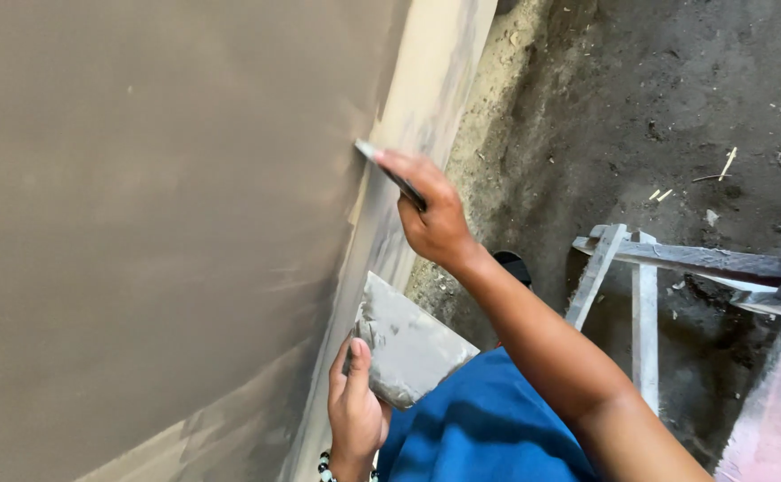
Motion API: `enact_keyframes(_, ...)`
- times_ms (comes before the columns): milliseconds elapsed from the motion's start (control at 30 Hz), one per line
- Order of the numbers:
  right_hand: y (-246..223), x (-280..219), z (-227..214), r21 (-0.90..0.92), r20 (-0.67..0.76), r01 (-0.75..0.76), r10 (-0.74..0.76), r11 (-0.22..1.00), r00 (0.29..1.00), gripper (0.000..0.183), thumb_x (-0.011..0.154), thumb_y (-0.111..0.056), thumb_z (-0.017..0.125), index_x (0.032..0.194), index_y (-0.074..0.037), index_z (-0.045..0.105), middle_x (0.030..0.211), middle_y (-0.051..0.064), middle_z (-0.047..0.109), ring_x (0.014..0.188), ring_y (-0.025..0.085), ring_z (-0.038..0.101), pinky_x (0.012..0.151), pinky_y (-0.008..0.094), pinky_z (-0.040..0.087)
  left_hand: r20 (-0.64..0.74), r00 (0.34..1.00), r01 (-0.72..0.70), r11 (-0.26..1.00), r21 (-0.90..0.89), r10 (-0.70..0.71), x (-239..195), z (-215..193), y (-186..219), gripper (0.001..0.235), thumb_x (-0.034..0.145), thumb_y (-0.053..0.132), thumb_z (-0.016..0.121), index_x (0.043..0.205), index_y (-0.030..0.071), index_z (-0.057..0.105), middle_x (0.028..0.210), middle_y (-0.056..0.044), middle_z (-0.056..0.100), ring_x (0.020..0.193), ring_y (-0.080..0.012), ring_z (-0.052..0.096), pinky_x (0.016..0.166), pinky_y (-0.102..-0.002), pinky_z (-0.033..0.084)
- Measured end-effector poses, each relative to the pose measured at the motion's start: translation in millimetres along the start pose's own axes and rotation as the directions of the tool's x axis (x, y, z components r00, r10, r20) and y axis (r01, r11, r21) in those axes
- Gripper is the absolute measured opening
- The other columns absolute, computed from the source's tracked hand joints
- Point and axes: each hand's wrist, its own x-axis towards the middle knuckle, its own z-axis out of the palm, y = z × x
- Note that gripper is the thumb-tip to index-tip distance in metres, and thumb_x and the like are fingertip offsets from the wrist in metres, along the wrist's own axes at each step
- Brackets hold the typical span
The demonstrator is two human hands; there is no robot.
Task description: The person scoops a gray paste from a can onto a metal mixing board using a wooden stick. They then use a putty knife to spread the paste onto the side panel of a vehicle, smoothing it over a large area. The person periodically returns to the mixing board to gather more paste before continuing to apply it to the vehicle's surface.
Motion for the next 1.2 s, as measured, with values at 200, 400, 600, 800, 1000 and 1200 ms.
enact_keyframes(200, 12.8, 51.1, -37.9, 0.090, -0.015, -0.173, 0.175, 0.981, 0.984, 0.058, 0.092, 0.019, 0.046, 0.141, -0.009, 0.062, 0.141, 0.015, 0.066, 0.135, 0.028, 0.064, 0.118, 0.038, 0.050, 0.030, 0.999, 0.014, 1.000, -0.009, -0.013, 2.0, 2.9, 6.2, 0.048, 0.104, 0.034, 0.051, 0.129, -0.007, 0.058, 0.120, -0.018, 0.068, 0.109, -0.0261, 0.067, 0.096, -0.040, 0.053)
enact_keyframes(400, 9.2, 40.1, -5.8, 0.045, 0.006, -0.121, 0.121, 0.992, 0.993, 0.059, 0.093, 0.018, 0.047, 0.142, -0.011, 0.061, 0.143, 0.014, 0.064, 0.138, 0.029, 0.058, 0.120, 0.038, 0.048, -0.035, 0.999, 0.000, 0.998, -0.056, -0.001, 1.1, -18.4, -2.3, 0.047, 0.104, 0.034, 0.052, 0.129, -0.006, 0.057, 0.121, -0.018, 0.067, 0.109, -0.0267, 0.067, 0.095, -0.042, 0.053)
enact_keyframes(600, -33.0, -33.6, 5.1, 0.018, 0.067, -0.117, 0.116, 0.993, 0.991, 0.055, 0.092, 0.017, 0.049, 0.138, -0.010, 0.064, 0.137, 0.012, 0.068, 0.132, 0.027, 0.065, 0.114, 0.037, 0.052, -0.058, 0.998, 0.001, 0.998, -0.055, -0.004, 5.1, -16.5, 7.8, 0.048, 0.104, 0.035, 0.052, 0.128, -0.006, 0.058, 0.120, -0.019, 0.068, 0.108, -0.0285, 0.068, 0.093, -0.042, 0.054)
enact_keyframes(800, -31.3, -76.1, -49.3, 0.550, 0.300, -0.571, 0.493, 0.609, 0.816, 0.043, 0.095, 0.008, 0.058, 0.137, 0.000, 0.063, 0.127, 0.012, 0.070, 0.117, 0.024, 0.067, 0.105, 0.038, 0.053, -0.119, 0.990, -0.085, 0.992, -0.090, 0.073, 6.9, -1.4, 16.5, 0.047, 0.101, 0.032, 0.054, 0.131, -0.004, 0.056, 0.123, -0.014, 0.068, 0.109, -0.0257, 0.068, 0.092, -0.042, 0.055)
enact_keyframes(1000, -69.5, -92.2, -97.7, 0.771, 0.355, -0.614, 0.689, 0.167, 0.632, 0.046, 0.090, -0.001, 0.066, 0.135, 0.005, 0.058, 0.119, 0.014, 0.072, 0.109, 0.025, 0.070, 0.098, 0.042, 0.056, -0.149, 0.969, -0.213, 0.973, -0.087, 0.199, 19.8, 8.3, 12.2, 0.040, 0.103, 0.029, 0.056, 0.125, -0.004, 0.059, 0.117, -0.013, 0.069, 0.104, -0.0223, 0.068, 0.091, -0.039, 0.056)
enact_keyframes(1200, -69.7, -149.0, -112.8, 0.542, 0.432, -0.773, 0.679, 0.330, 0.593, 0.047, 0.094, -0.001, 0.068, 0.140, 0.007, 0.062, 0.111, 0.009, 0.068, 0.100, 0.018, 0.062, 0.090, 0.032, 0.050, -0.107, 0.863, -0.445, 0.843, 0.301, 0.494, 27.3, 9.6, 3.1, 0.037, 0.112, 0.029, 0.056, 0.109, -0.005, 0.067, 0.099, -0.004, 0.066, 0.093, -0.0110, 0.057, 0.087, -0.028, 0.049)
